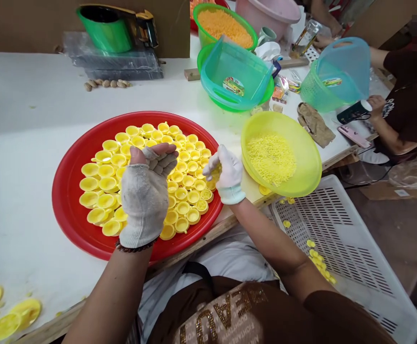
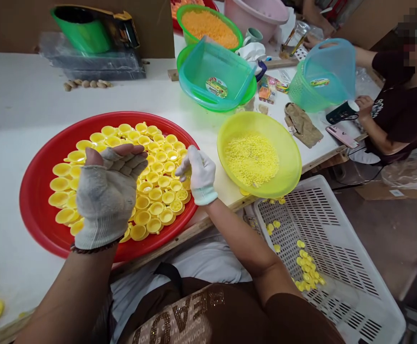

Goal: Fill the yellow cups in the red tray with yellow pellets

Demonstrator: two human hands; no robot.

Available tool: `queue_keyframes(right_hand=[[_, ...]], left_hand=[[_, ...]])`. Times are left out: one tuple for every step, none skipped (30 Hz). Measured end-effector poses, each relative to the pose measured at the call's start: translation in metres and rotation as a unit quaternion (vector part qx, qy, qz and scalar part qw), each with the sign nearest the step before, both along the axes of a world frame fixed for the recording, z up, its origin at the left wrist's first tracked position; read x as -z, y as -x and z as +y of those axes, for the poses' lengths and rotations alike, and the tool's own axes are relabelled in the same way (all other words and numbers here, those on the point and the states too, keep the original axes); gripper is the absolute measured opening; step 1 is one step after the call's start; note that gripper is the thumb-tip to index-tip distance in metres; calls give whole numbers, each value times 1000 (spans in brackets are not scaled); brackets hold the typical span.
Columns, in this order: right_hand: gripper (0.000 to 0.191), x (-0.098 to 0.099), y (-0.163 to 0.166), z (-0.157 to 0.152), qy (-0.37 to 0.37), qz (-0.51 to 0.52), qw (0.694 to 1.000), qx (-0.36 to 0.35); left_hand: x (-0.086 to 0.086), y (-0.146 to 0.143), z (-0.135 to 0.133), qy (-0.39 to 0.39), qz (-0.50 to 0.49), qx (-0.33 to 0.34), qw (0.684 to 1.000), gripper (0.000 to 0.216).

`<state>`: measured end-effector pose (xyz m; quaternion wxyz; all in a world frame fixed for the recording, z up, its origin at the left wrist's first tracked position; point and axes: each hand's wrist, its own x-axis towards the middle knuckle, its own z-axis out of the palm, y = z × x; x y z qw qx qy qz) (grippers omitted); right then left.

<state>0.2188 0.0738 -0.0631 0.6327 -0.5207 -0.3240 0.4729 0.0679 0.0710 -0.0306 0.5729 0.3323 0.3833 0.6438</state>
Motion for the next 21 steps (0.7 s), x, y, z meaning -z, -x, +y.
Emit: queue_keyframes(right_hand=[[52, 1, 1, -1, -4, 0, 1000, 1], [53, 1, 1, 0, -9, 6, 1000, 4], [53, 1, 0, 2, -14, 15, 1000, 8], [54, 1, 0, 6, -18, 24, 999, 12], [55, 1, -1, 10, -21, 32, 999, 16], [56, 0, -2, 15, -23, 37, 999, 18], [57, 0, -3, 19, -23, 37, 999, 21], [57, 0, -3, 23, -21, 34, 999, 23], [57, 0, -3, 26, -17, 27, 999, 23], [57, 1, -3, 29, -12, 19, 999, 24], [56, 1, -3, 31, -8, 10, 1000, 26], [56, 1, -3, 31, -6, 3, 1000, 27], [55, 1, -3, 31, -7, -3, 1000, 28], [55, 1, -3, 31, -11, -6, 999, 30], [55, 0, -3, 30, -16, -6, 999, 30], [56, 0, -3, 30, -20, -4, 999, 31], [56, 0, -4, 29, -26, 1, 999, 30], [57, -1, -5, 29, -30, 8, 999, 30], [58, -1, -5, 30, -33, 17, 999, 29], [59, -2, -6, 31, -34, 28, 999, 28], [59, -3, -7, 33, -34, 41, 998, 29]], left_hand=[[0, 0, 0, 1, -1, 1, 1000, 51], [0, -1, -1, 1, -2, 0, 1000, 51], [1, -1, -1, 0, -2, -1, 1000, 51], [1, -1, -1, 0, -2, -1, 1000, 51], [1, -1, -1, -1, -1, -1, 1000, 51], [1, -1, -1, -1, 1, -1, 1000, 51], [1, -1, -1, -1, 2, -1, 1000, 51], [1, 0, -1, 0, 3, 0, 1000, 51], [1, 0, 0, 0, 4, 0, 1000, 51], [1, 1, 0, 0, 5, 0, 1000, 51], [0, 2, 0, 1, 6, 1, 1000, 52], [0, 2, 0, 1, 6, 1, 1000, 52], [0, 3, 1, 1, 7, 0, 1000, 52], [0, 3, 1, 1, 6, -1, 1000, 52], [0, 3, 1, 2, 6, -2, 1000, 53], [0, 3, 1, 3, 4, -3, 1000, 53], [0, 3, 1, 3, 3, -4, 1000, 53], [1, 3, 2, 5, 3, -4, 1000, 53], [1, 3, 2, 7, 2, -3, 1000, 53], [1, 3, 2, 9, 1, -2, 1000, 53], [2, 3, 2, 11, 0, -1, 1000, 53]])
